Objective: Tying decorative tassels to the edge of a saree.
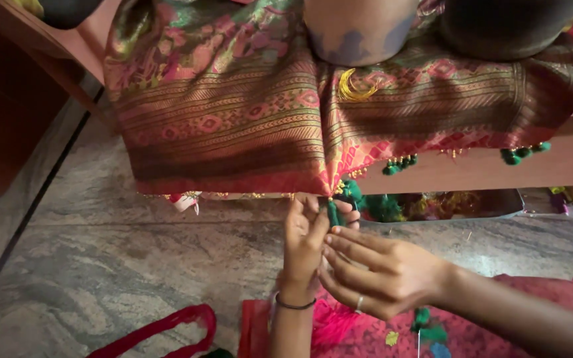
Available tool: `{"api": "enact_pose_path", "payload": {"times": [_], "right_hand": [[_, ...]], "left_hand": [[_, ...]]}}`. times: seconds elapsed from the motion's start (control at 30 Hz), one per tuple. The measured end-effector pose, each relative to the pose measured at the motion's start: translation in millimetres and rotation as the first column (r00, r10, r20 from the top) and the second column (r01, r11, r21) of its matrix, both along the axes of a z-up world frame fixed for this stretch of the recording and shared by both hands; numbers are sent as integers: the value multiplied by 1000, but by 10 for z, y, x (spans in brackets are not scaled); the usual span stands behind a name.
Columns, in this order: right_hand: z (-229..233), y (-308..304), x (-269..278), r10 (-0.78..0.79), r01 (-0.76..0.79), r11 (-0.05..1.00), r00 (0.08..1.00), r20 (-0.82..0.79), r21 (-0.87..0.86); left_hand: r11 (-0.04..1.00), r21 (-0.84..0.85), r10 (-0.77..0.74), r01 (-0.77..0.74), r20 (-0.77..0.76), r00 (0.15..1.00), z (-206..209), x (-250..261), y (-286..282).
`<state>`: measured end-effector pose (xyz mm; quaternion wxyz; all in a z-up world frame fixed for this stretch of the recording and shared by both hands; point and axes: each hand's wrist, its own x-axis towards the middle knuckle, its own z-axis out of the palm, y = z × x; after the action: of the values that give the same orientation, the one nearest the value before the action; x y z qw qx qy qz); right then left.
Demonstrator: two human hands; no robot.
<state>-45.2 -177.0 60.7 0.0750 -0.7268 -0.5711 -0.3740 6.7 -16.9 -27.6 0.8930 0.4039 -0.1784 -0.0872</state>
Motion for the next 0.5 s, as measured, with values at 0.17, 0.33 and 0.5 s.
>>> {"api": "enact_pose_path", "payload": {"times": [0.17,0.33,0.5], "right_hand": [[-562,-78,87,-14,14,999,1000,-4,-37],[-578,-191,17,9,16,993,979,-206,119],[-261,-267,-80,135,-53,966,938,-318,255]], "left_hand": [[992,-102,-98,68,-325,941,-319,76,-98],[993,62,101,-96,-90,991,-433,33,-182],[940,195,240,-280,206,949,-263,-41,-199]]}}
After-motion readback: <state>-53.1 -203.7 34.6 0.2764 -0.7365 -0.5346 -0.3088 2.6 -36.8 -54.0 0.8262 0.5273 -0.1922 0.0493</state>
